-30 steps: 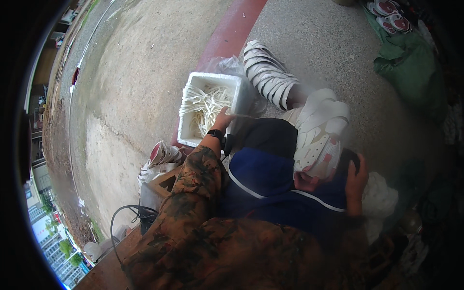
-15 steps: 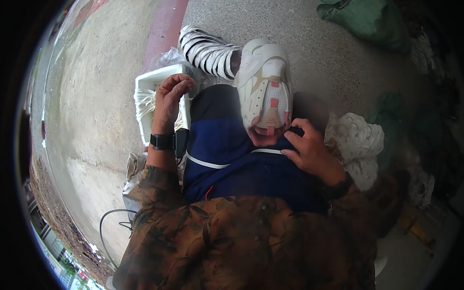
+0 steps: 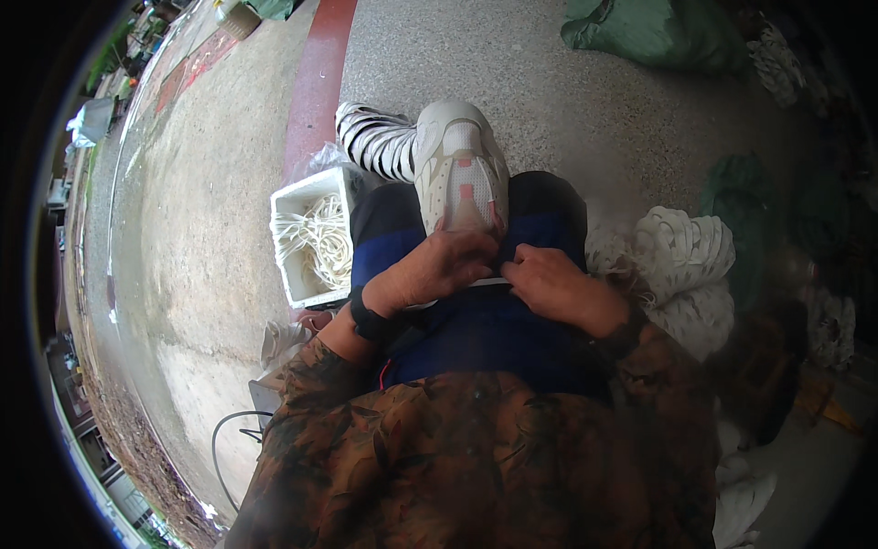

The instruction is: Thread laces through the eyelets of shoe uppers during assembly.

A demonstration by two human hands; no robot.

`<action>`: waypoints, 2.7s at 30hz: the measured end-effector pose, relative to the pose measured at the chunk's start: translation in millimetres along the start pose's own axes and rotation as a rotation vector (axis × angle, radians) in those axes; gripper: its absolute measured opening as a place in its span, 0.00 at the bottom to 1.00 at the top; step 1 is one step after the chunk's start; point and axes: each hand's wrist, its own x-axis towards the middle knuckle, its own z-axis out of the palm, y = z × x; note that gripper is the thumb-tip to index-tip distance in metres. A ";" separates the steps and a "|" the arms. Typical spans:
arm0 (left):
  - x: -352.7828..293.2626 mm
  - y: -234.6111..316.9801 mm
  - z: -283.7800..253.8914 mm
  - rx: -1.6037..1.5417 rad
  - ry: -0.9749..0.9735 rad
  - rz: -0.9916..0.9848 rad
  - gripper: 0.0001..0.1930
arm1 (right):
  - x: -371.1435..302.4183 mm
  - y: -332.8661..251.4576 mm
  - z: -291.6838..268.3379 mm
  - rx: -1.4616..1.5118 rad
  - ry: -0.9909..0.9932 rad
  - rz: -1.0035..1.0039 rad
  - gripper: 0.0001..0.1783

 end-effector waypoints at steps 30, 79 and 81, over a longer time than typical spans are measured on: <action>-98.2 -25.9 -85.5 0.249 1.196 -0.137 0.09 | 23.6 22.8 -76.4 0.515 0.301 0.042 0.09; 35.6 -54.3 -65.2 0.295 0.700 -0.129 0.09 | 166.5 85.3 -28.5 0.288 0.081 0.330 0.16; 40.1 -51.5 -66.8 0.434 0.678 -0.145 0.10 | 168.8 85.4 -24.3 0.272 0.103 0.334 0.16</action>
